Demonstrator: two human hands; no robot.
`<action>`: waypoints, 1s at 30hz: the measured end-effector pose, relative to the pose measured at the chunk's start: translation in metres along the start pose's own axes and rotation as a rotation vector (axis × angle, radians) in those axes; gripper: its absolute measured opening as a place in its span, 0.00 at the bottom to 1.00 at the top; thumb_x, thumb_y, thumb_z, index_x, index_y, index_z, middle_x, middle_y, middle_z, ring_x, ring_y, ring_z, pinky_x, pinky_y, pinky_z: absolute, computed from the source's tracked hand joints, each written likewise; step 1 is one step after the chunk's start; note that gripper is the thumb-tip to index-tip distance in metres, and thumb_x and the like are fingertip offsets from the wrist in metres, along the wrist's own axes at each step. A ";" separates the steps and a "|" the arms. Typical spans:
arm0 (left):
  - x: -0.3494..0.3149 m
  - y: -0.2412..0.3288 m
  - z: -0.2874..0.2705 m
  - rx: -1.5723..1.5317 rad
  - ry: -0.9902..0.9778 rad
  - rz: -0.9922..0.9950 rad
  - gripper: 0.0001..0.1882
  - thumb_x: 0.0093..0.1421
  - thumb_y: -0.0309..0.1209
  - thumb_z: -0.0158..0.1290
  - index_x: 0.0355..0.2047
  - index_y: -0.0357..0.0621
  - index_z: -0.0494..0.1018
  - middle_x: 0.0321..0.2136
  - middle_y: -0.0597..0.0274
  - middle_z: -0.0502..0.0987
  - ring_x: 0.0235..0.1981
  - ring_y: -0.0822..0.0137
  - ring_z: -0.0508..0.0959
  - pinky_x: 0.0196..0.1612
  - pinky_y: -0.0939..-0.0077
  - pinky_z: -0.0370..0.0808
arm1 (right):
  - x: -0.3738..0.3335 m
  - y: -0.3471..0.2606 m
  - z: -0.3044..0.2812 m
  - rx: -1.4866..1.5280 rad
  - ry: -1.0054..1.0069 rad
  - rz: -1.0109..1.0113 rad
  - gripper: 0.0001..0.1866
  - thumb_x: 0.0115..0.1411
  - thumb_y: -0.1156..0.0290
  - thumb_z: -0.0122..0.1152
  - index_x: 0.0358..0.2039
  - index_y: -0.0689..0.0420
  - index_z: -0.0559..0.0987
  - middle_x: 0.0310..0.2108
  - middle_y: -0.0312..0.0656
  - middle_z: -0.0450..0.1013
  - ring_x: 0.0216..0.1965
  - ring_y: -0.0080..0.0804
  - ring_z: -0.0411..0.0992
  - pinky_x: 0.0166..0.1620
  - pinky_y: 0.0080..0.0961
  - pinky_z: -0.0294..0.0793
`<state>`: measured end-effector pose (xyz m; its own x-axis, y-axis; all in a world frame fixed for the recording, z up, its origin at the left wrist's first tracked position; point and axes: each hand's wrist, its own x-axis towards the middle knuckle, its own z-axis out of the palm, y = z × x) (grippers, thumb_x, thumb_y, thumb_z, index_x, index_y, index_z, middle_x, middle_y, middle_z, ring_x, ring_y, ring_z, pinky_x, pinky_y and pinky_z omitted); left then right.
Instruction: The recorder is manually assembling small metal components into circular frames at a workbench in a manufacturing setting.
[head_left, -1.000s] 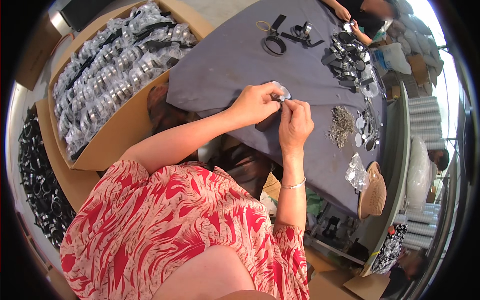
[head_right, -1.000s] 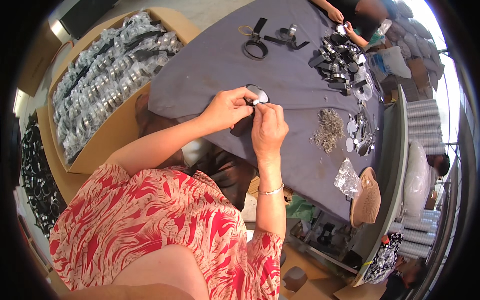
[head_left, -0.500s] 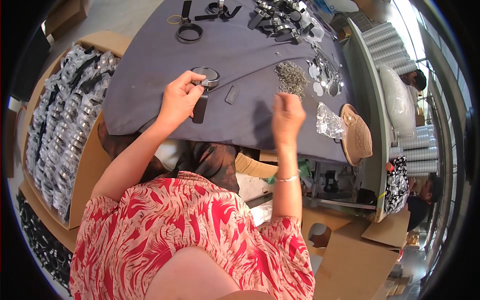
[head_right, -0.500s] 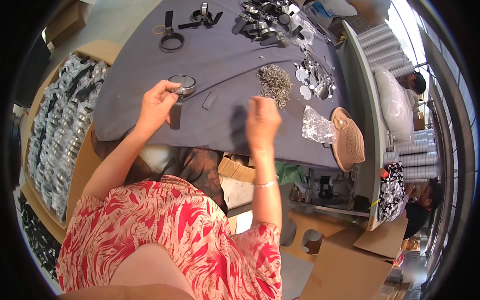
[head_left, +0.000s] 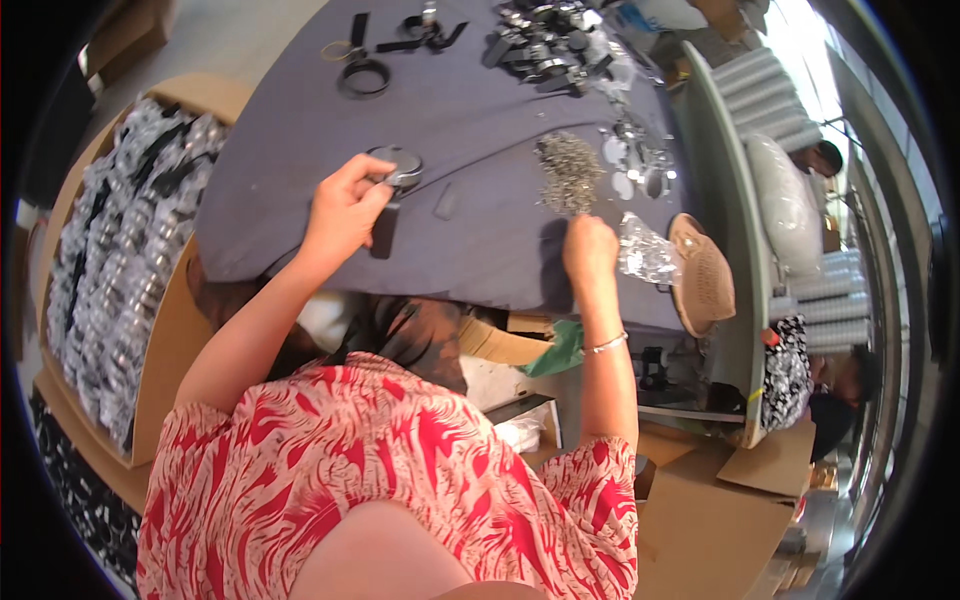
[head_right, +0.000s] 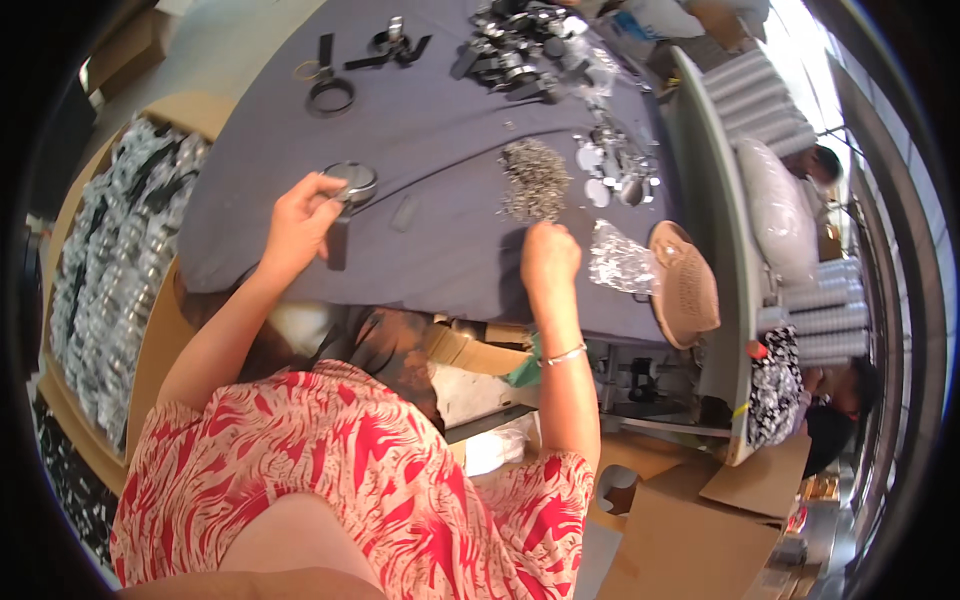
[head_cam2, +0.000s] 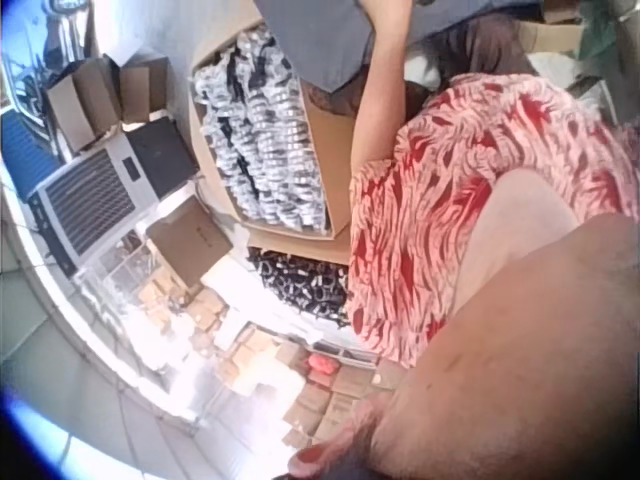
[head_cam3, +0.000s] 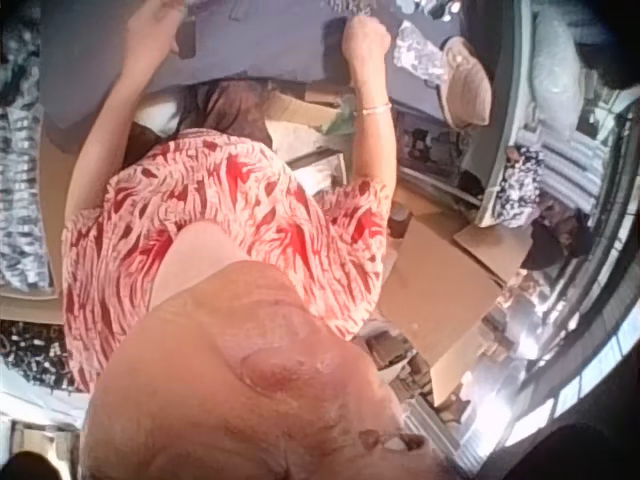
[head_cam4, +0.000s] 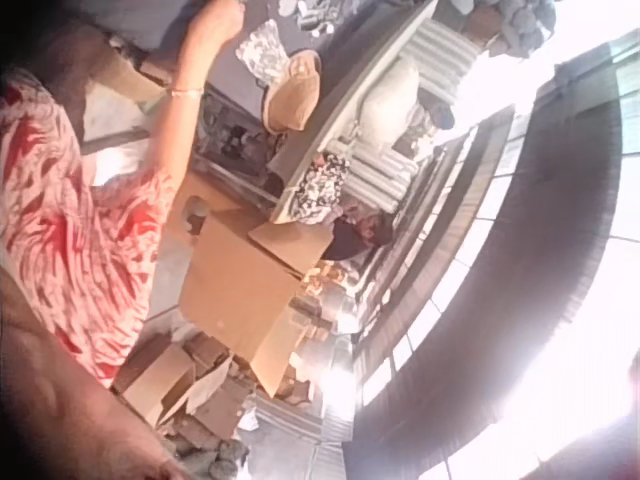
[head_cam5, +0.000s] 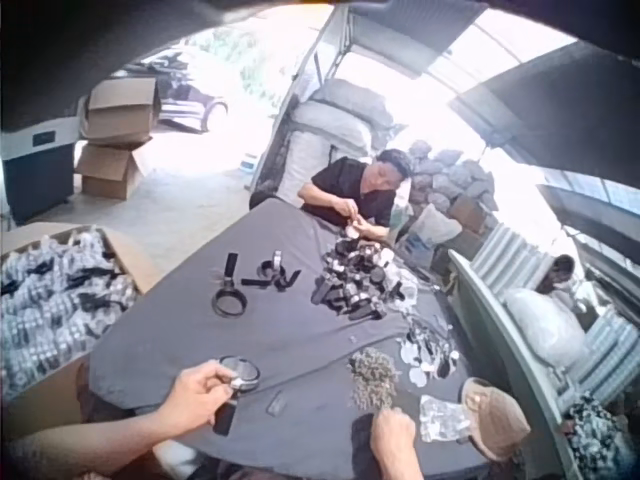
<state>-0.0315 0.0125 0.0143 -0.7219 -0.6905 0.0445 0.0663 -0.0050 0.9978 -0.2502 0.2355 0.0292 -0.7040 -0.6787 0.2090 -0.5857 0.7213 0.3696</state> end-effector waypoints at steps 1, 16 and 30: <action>0.000 -0.003 -0.002 -0.018 -0.001 0.003 0.08 0.55 0.23 0.47 0.36 0.40 0.71 0.13 0.71 0.65 0.10 0.82 0.62 0.10 0.83 0.62 | 0.001 -0.002 -0.001 -0.013 -0.008 -0.043 0.05 0.49 0.77 0.51 0.21 0.60 0.76 0.23 0.51 0.74 0.27 0.44 0.75 0.29 0.34 0.76; 0.000 -0.001 0.000 0.019 -0.025 0.032 0.10 0.54 0.23 0.46 0.37 0.43 0.70 0.12 0.70 0.66 0.09 0.81 0.63 0.11 0.83 0.60 | 0.001 -0.004 -0.024 0.963 0.149 0.038 0.09 0.47 0.82 0.53 0.32 0.62 0.73 0.18 0.42 0.70 0.20 0.27 0.70 0.24 0.25 0.69; 0.002 -0.002 0.004 0.069 0.001 0.092 0.08 0.55 0.22 0.45 0.35 0.44 0.69 0.12 0.72 0.66 0.10 0.82 0.64 0.10 0.84 0.62 | -0.001 -0.166 -0.055 2.201 -0.122 0.163 0.02 0.56 0.79 0.55 0.29 0.65 0.72 0.22 0.38 0.70 0.20 0.21 0.69 0.25 0.17 0.73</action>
<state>-0.0361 0.0144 0.0131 -0.7146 -0.6861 0.1364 0.0846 0.1088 0.9905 -0.1303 0.1087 0.0180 -0.7426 -0.6679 0.0498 0.1314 -0.2182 -0.9670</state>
